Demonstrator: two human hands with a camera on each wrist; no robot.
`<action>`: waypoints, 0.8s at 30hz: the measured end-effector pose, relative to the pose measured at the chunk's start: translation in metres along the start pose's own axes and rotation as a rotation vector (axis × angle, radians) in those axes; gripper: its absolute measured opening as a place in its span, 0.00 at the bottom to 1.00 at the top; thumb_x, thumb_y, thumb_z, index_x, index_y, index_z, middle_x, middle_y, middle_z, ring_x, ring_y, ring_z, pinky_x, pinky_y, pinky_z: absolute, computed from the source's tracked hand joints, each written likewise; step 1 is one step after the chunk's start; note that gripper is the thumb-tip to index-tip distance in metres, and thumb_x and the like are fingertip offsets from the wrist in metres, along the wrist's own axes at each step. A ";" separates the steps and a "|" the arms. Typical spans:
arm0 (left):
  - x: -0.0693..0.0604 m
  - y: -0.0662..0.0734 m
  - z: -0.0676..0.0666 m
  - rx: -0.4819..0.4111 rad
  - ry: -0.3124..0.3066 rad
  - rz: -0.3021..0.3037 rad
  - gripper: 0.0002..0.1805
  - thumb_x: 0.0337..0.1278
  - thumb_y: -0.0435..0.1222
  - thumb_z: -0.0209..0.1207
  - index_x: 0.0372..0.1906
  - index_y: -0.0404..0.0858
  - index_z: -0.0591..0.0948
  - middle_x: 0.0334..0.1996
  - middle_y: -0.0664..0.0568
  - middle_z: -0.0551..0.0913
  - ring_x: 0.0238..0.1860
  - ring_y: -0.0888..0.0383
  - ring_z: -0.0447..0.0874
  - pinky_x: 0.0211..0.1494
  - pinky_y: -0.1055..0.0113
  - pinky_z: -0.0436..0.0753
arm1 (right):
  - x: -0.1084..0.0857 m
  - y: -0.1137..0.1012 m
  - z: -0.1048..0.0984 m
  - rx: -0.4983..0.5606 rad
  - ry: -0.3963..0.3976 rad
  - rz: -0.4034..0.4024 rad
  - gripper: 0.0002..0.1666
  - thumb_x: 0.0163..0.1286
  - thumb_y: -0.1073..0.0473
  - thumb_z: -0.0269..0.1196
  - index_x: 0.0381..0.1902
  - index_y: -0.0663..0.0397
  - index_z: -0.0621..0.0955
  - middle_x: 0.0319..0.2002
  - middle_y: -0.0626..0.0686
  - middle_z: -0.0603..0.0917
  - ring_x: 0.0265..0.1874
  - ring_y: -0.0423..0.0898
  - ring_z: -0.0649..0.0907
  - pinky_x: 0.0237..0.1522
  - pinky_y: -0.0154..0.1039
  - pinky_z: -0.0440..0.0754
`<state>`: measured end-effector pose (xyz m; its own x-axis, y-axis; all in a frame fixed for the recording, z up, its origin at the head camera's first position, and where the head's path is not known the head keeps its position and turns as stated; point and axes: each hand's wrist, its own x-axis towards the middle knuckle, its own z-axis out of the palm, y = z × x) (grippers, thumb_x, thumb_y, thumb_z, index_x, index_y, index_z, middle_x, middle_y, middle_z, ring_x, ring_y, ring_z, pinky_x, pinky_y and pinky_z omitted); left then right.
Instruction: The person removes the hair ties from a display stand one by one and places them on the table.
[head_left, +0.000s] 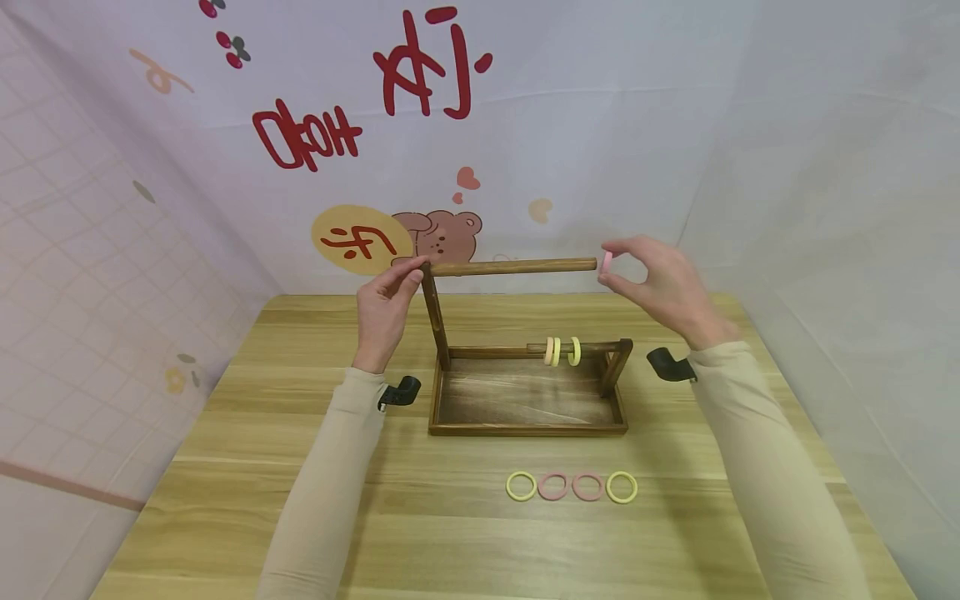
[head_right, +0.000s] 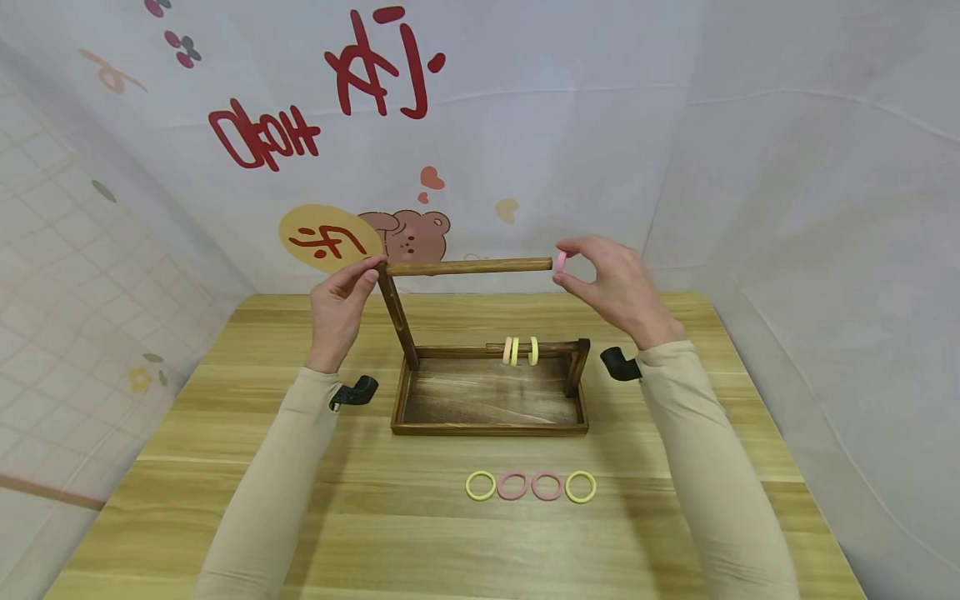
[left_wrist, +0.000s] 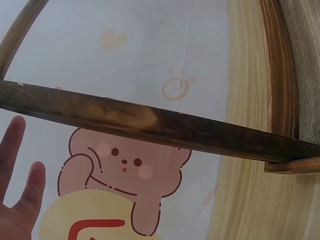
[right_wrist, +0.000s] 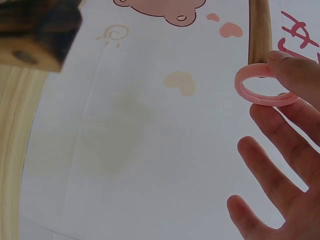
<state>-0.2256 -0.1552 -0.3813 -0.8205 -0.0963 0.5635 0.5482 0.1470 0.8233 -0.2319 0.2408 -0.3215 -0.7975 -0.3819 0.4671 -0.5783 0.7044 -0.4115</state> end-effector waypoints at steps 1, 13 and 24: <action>0.000 0.000 0.000 0.003 -0.001 0.003 0.14 0.73 0.34 0.62 0.57 0.35 0.87 0.52 0.50 0.89 0.54 0.60 0.87 0.61 0.64 0.81 | -0.002 0.000 -0.001 -0.003 0.010 -0.004 0.27 0.68 0.61 0.73 0.63 0.61 0.82 0.56 0.60 0.86 0.61 0.60 0.80 0.66 0.59 0.73; 0.000 0.000 0.002 -0.016 0.010 -0.014 0.14 0.73 0.30 0.61 0.57 0.33 0.87 0.52 0.48 0.89 0.53 0.62 0.87 0.61 0.66 0.81 | -0.027 0.000 -0.005 -0.011 0.081 -0.030 0.23 0.67 0.62 0.72 0.60 0.59 0.84 0.52 0.58 0.87 0.57 0.59 0.83 0.61 0.58 0.76; -0.003 0.029 0.005 -0.031 0.014 -0.038 0.14 0.72 0.27 0.60 0.56 0.26 0.85 0.51 0.47 0.89 0.51 0.65 0.86 0.61 0.67 0.81 | -0.052 -0.001 -0.008 -0.009 0.121 -0.056 0.26 0.63 0.65 0.75 0.59 0.60 0.84 0.53 0.58 0.87 0.56 0.58 0.83 0.59 0.57 0.76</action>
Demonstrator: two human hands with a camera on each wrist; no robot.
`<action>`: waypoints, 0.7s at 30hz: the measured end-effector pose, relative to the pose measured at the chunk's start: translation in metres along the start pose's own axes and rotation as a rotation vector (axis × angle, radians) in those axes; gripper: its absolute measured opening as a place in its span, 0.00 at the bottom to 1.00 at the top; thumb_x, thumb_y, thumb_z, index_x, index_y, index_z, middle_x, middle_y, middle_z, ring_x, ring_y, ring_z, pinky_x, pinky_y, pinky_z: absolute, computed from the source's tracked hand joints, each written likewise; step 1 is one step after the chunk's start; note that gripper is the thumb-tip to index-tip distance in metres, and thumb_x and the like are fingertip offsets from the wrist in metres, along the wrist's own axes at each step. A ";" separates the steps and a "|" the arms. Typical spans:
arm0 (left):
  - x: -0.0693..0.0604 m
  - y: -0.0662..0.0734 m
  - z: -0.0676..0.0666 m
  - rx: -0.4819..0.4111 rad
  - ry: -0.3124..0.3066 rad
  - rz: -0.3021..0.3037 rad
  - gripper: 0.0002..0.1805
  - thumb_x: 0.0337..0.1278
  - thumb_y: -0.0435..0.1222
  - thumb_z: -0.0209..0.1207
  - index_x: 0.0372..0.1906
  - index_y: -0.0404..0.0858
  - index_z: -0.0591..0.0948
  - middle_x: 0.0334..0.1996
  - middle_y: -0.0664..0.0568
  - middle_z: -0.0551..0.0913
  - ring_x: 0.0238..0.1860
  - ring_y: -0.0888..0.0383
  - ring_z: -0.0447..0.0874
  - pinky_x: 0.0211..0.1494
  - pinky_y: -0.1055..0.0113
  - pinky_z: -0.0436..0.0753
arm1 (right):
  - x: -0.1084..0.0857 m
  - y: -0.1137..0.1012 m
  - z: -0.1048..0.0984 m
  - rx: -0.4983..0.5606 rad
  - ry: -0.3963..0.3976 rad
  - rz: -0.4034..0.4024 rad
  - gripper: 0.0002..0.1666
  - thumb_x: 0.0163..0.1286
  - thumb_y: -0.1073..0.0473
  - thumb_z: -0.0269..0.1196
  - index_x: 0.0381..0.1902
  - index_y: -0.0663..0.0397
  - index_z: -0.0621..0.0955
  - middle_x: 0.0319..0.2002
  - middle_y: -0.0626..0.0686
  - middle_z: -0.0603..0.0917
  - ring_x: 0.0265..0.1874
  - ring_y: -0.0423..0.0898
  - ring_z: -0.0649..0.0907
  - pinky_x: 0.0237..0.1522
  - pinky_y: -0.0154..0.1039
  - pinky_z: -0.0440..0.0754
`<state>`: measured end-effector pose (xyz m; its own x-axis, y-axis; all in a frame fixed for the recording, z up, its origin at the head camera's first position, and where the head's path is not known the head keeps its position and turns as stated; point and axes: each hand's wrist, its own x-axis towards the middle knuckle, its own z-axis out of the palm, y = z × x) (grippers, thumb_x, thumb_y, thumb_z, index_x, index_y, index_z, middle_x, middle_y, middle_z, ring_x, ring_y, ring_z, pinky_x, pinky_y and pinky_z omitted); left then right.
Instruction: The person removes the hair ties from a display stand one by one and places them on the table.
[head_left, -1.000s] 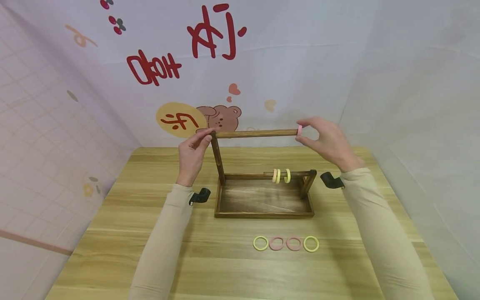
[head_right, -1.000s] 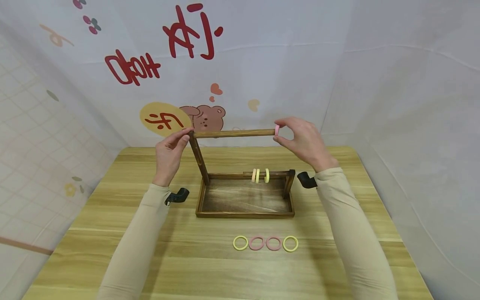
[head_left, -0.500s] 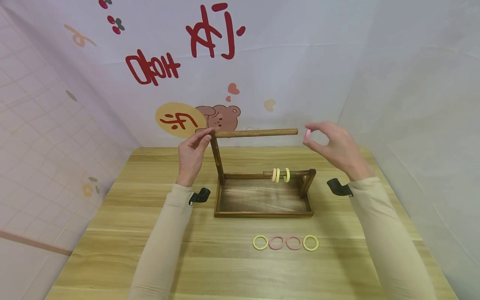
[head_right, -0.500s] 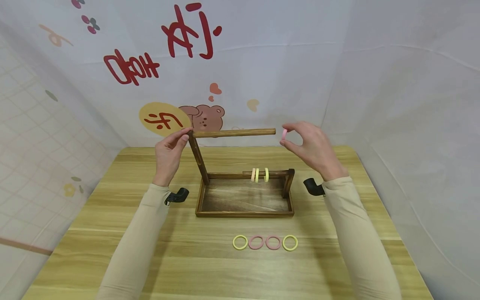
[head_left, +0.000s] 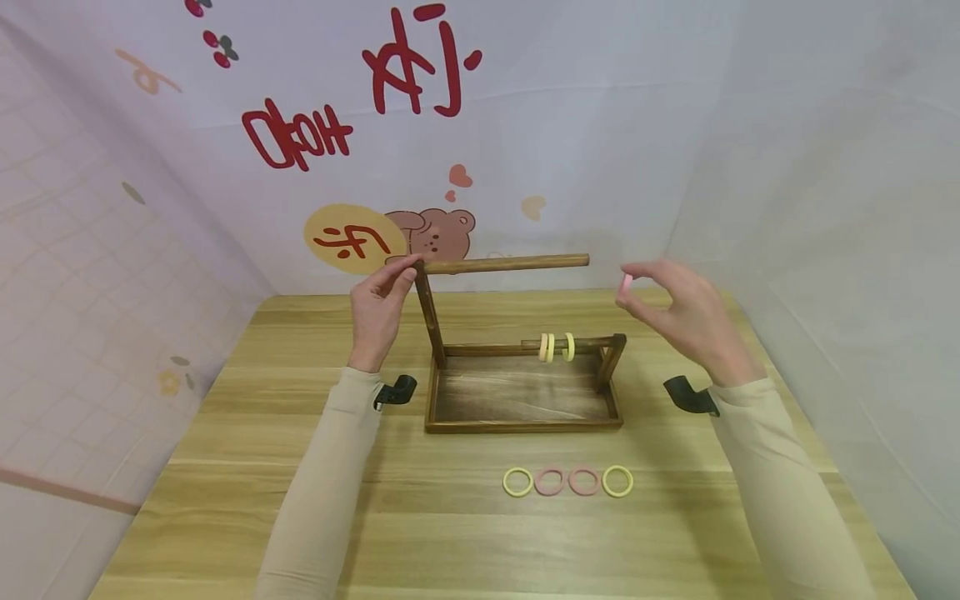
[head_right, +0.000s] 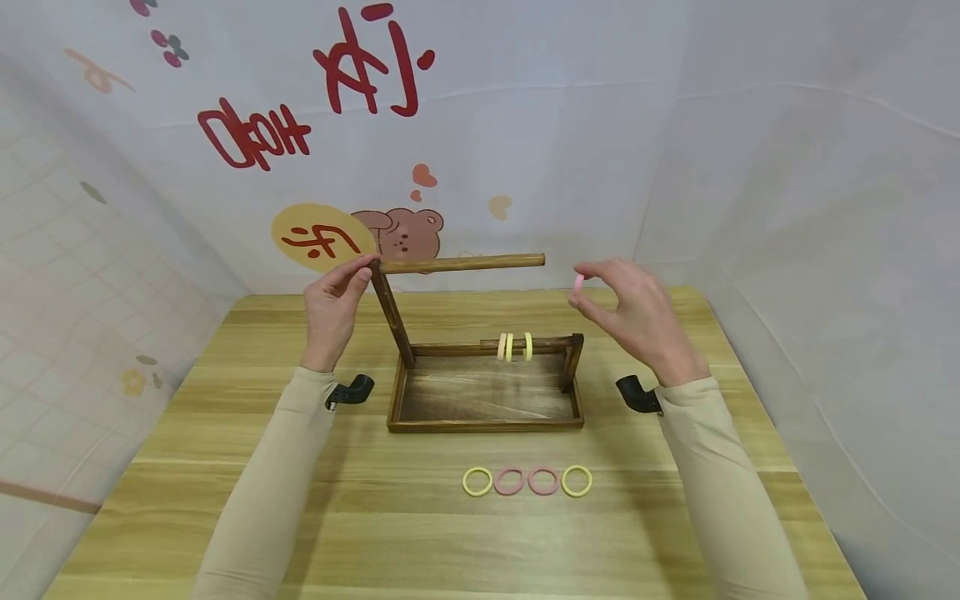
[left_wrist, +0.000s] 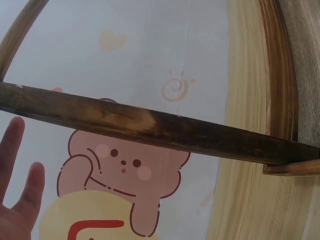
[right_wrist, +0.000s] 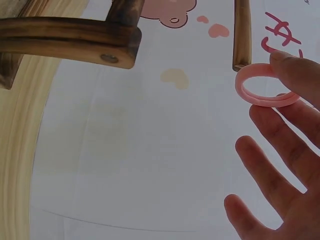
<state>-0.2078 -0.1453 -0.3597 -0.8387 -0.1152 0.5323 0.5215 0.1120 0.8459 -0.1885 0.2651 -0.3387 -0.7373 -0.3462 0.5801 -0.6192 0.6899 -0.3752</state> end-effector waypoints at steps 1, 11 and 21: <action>0.000 0.002 0.000 -0.004 -0.001 0.002 0.14 0.72 0.27 0.60 0.56 0.25 0.85 0.51 0.47 0.89 0.51 0.65 0.86 0.62 0.67 0.81 | -0.002 0.000 0.000 -0.006 0.006 -0.010 0.26 0.62 0.66 0.75 0.59 0.60 0.84 0.53 0.58 0.87 0.56 0.58 0.83 0.58 0.57 0.76; 0.002 -0.017 -0.003 0.018 -0.002 0.027 0.14 0.73 0.32 0.61 0.57 0.32 0.87 0.52 0.45 0.89 0.53 0.62 0.87 0.62 0.65 0.81 | -0.025 -0.001 -0.007 -0.056 0.040 -0.099 0.27 0.57 0.69 0.77 0.56 0.61 0.85 0.50 0.57 0.89 0.51 0.58 0.85 0.53 0.51 0.78; 0.004 -0.029 -0.005 0.029 0.006 0.043 0.14 0.72 0.34 0.62 0.56 0.35 0.88 0.52 0.45 0.89 0.53 0.61 0.87 0.61 0.66 0.81 | -0.051 -0.001 -0.014 -0.074 0.007 -0.100 0.27 0.54 0.69 0.78 0.53 0.59 0.86 0.48 0.55 0.89 0.50 0.57 0.86 0.57 0.36 0.74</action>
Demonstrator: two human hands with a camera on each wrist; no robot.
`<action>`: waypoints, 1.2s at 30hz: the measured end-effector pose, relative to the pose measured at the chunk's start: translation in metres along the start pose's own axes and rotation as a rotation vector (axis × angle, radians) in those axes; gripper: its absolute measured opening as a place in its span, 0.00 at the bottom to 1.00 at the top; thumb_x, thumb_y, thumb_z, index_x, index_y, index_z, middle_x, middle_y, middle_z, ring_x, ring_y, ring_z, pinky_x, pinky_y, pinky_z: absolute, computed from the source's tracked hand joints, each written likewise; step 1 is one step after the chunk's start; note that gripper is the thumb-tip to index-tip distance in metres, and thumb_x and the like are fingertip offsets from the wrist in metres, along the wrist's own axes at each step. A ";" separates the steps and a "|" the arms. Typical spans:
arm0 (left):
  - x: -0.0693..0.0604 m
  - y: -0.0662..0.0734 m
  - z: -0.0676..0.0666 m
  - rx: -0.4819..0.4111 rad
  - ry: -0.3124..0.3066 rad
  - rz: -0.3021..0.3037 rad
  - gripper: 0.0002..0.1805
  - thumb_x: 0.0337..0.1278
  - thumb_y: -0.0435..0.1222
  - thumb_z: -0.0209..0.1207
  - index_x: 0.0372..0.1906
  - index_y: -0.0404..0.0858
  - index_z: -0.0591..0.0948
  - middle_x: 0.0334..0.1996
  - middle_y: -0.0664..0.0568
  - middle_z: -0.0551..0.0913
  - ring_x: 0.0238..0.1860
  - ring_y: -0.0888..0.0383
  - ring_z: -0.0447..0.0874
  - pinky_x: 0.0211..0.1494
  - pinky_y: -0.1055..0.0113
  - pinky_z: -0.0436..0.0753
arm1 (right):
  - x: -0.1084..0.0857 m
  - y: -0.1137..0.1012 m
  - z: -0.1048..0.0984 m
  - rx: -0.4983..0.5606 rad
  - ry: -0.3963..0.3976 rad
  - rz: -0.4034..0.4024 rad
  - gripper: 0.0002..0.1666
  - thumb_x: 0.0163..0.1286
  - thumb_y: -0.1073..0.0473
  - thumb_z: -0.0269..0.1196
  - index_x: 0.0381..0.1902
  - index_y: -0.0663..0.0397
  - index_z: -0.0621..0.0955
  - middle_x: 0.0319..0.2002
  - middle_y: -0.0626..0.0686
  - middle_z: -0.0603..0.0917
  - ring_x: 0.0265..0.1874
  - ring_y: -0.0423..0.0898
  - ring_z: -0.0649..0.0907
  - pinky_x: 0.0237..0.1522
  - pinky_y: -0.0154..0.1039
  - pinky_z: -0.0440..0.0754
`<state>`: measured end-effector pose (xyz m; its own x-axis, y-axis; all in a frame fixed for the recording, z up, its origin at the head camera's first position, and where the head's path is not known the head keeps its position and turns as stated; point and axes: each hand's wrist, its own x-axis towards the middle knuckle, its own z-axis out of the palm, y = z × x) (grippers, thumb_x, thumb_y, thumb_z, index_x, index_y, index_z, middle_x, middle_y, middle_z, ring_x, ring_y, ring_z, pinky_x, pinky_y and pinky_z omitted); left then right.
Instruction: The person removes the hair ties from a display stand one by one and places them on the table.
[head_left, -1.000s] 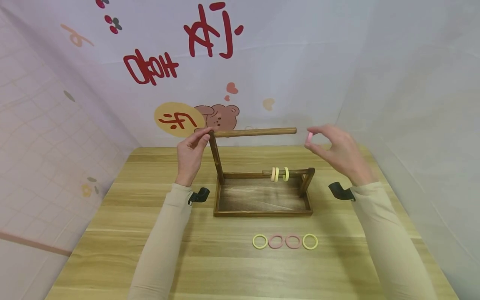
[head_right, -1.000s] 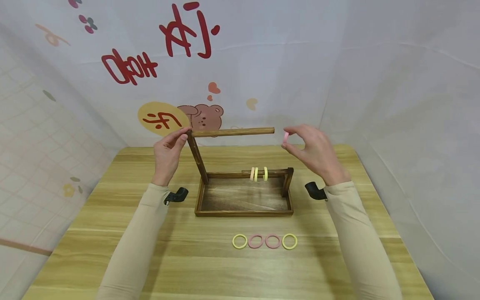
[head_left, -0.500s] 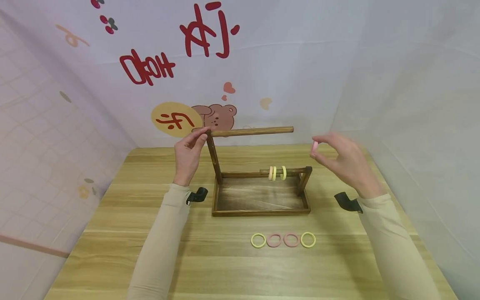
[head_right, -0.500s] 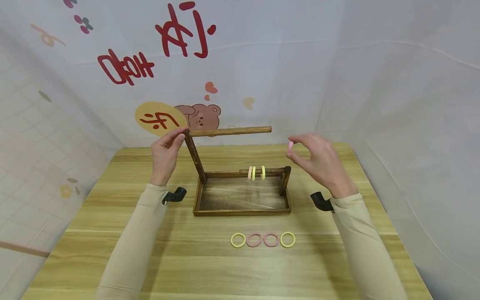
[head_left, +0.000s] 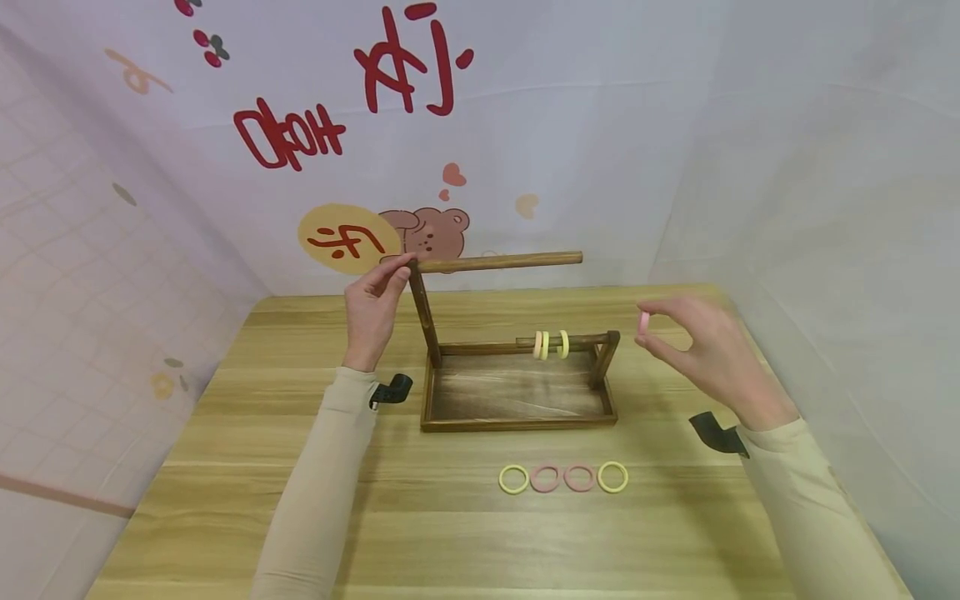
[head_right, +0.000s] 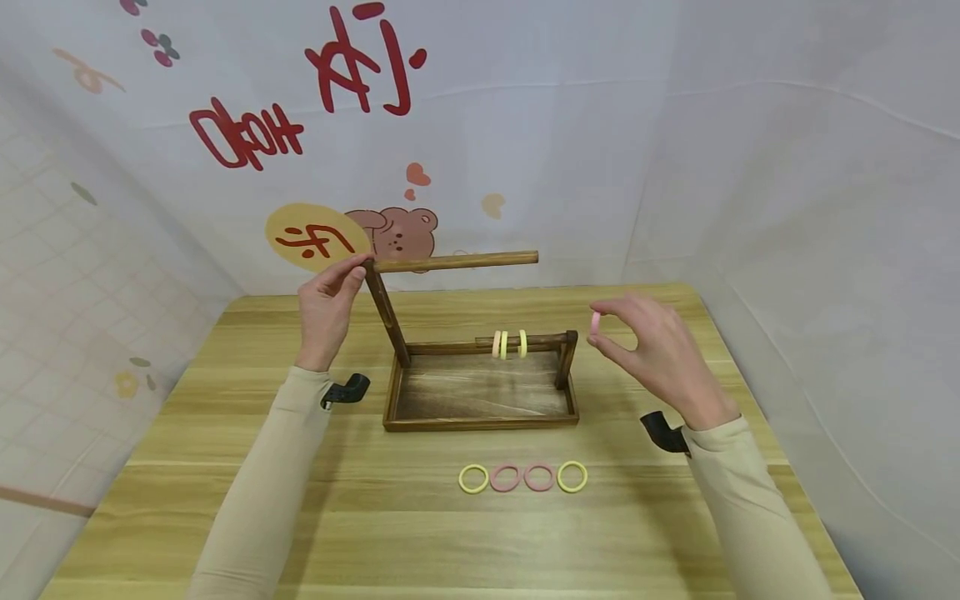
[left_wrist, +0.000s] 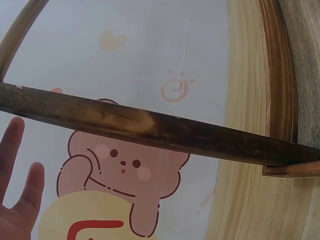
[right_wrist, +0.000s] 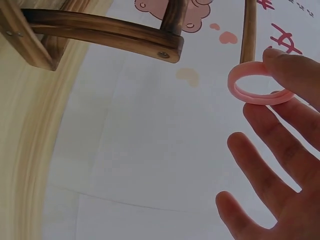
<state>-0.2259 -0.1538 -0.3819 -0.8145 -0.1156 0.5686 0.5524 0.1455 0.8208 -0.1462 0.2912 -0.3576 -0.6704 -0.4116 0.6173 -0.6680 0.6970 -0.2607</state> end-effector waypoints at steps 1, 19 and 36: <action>0.000 0.000 0.000 -0.002 0.000 -0.007 0.14 0.72 0.33 0.62 0.57 0.35 0.88 0.52 0.45 0.89 0.53 0.62 0.87 0.61 0.66 0.81 | -0.003 0.000 -0.001 -0.002 -0.009 0.007 0.27 0.54 0.69 0.78 0.54 0.59 0.86 0.48 0.55 0.89 0.50 0.56 0.86 0.57 0.37 0.74; -0.005 0.033 0.004 -0.018 -0.002 -0.025 0.14 0.72 0.27 0.60 0.56 0.26 0.85 0.52 0.39 0.88 0.51 0.67 0.86 0.60 0.69 0.81 | -0.042 -0.010 -0.005 -0.039 -0.163 0.082 0.26 0.57 0.63 0.79 0.55 0.55 0.86 0.51 0.51 0.89 0.52 0.54 0.86 0.56 0.50 0.77; -0.001 0.005 0.002 -0.018 0.001 -0.027 0.15 0.73 0.29 0.60 0.58 0.28 0.85 0.54 0.38 0.87 0.52 0.66 0.86 0.62 0.68 0.80 | -0.073 -0.013 0.006 -0.074 -0.220 -0.016 0.30 0.50 0.63 0.81 0.54 0.56 0.86 0.48 0.52 0.89 0.45 0.53 0.88 0.48 0.51 0.83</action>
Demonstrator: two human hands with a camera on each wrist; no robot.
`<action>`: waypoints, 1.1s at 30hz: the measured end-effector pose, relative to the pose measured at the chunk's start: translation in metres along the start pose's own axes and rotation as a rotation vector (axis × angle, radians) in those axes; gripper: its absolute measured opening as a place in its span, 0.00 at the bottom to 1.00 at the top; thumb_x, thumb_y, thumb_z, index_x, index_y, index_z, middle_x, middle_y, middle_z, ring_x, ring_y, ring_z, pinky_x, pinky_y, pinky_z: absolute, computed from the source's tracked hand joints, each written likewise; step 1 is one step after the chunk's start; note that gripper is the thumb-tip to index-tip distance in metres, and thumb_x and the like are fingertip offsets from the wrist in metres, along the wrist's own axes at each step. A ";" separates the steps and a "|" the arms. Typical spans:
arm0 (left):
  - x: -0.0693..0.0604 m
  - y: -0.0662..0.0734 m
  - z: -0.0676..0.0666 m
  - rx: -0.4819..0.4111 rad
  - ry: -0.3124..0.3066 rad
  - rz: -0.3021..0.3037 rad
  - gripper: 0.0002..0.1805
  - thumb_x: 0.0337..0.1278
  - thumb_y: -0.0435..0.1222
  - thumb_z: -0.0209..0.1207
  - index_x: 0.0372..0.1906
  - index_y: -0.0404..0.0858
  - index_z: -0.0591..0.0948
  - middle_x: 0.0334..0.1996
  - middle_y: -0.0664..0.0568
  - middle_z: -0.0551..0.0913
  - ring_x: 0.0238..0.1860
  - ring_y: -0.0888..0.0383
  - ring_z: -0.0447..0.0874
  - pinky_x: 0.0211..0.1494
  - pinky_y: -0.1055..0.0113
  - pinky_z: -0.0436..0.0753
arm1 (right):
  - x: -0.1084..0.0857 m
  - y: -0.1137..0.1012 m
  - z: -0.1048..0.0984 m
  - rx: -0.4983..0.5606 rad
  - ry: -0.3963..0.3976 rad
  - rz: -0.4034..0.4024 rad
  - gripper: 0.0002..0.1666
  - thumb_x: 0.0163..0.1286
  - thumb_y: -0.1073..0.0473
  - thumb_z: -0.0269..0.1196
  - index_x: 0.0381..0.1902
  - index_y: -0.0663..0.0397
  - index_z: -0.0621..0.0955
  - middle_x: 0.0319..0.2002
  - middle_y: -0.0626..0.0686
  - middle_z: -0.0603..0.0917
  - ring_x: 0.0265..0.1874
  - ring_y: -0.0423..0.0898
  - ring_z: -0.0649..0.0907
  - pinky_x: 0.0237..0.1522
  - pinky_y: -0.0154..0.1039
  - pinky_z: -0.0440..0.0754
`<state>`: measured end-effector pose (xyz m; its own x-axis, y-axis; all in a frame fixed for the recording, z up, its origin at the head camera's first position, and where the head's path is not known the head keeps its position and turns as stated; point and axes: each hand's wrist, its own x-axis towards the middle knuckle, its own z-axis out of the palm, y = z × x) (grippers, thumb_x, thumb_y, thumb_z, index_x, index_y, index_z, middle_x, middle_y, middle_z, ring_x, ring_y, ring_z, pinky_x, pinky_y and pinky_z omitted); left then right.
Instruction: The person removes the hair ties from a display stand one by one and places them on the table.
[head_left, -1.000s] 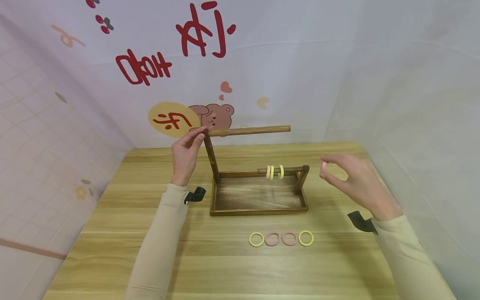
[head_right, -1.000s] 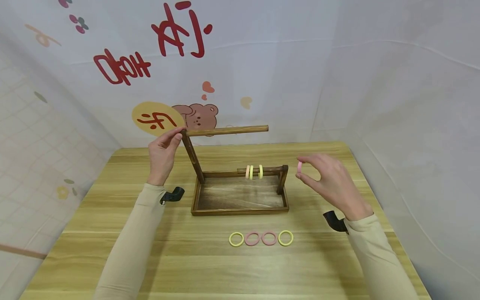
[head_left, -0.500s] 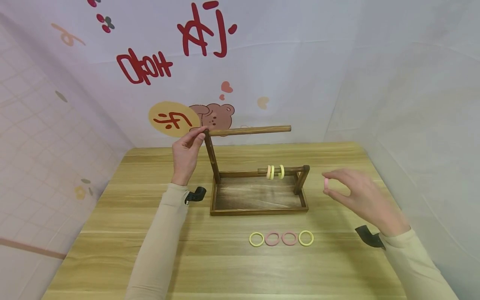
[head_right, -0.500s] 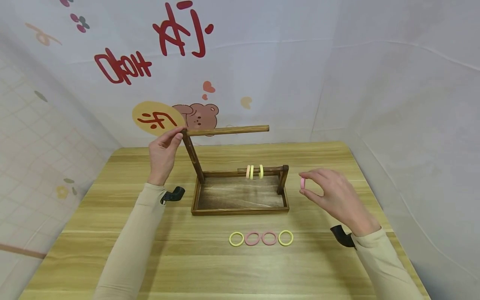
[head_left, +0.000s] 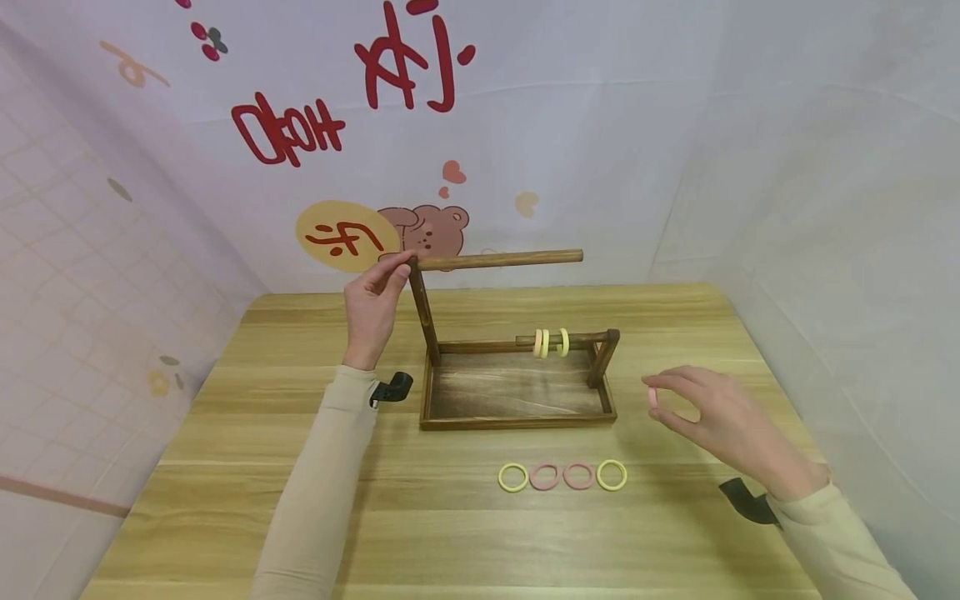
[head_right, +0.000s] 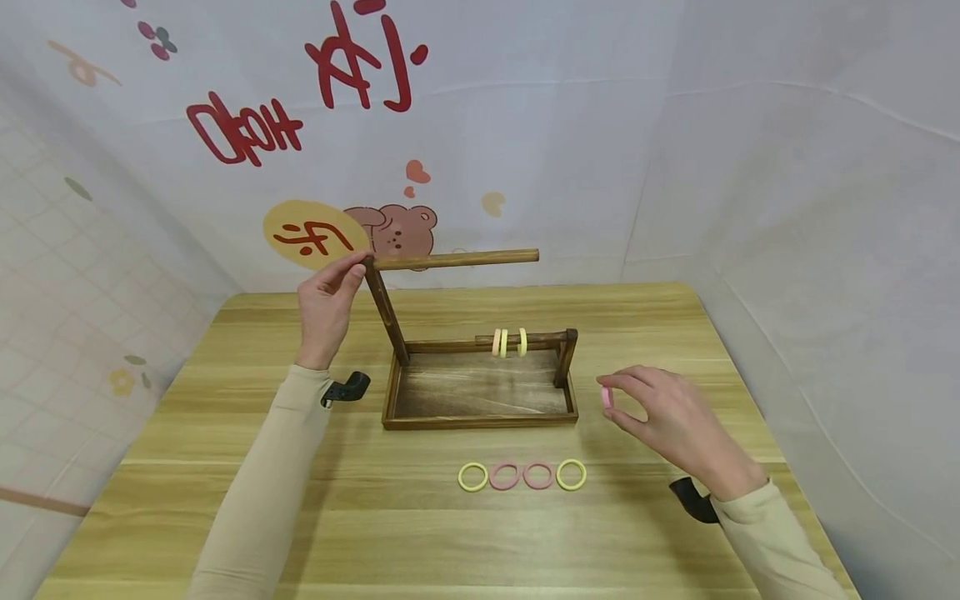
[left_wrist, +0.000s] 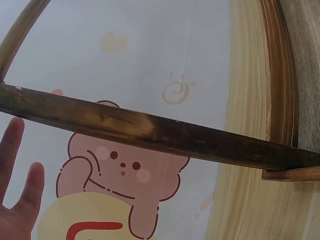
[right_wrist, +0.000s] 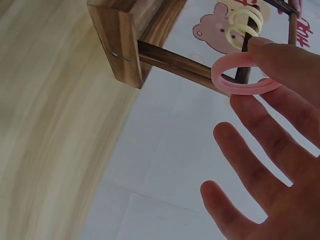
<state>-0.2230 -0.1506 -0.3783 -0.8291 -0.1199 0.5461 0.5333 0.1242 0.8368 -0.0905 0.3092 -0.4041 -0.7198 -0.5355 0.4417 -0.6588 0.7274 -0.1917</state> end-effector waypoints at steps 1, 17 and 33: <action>0.000 -0.001 0.000 -0.005 -0.001 0.002 0.15 0.73 0.29 0.60 0.58 0.28 0.85 0.53 0.38 0.87 0.53 0.65 0.86 0.61 0.67 0.81 | -0.002 0.000 0.001 0.001 -0.004 -0.007 0.30 0.50 0.63 0.81 0.54 0.56 0.86 0.48 0.52 0.88 0.45 0.53 0.88 0.48 0.51 0.83; 0.000 -0.005 -0.002 -0.007 -0.008 0.045 0.16 0.73 0.35 0.62 0.57 0.31 0.86 0.52 0.43 0.88 0.54 0.59 0.87 0.61 0.64 0.82 | -0.024 -0.004 0.025 0.012 -0.047 -0.063 0.24 0.52 0.64 0.79 0.50 0.54 0.87 0.46 0.48 0.88 0.43 0.50 0.88 0.44 0.50 0.87; 0.001 -0.003 -0.001 -0.011 0.002 0.011 0.14 0.72 0.30 0.62 0.57 0.31 0.87 0.52 0.43 0.88 0.52 0.63 0.87 0.61 0.66 0.81 | -0.043 -0.004 0.047 0.042 -0.071 -0.111 0.22 0.48 0.66 0.78 0.45 0.55 0.89 0.39 0.44 0.87 0.35 0.42 0.87 0.37 0.38 0.87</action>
<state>-0.2256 -0.1526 -0.3804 -0.8227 -0.1200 0.5557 0.5444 0.1151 0.8309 -0.0673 0.3084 -0.4634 -0.6547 -0.6419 0.3992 -0.7428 0.6444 -0.1819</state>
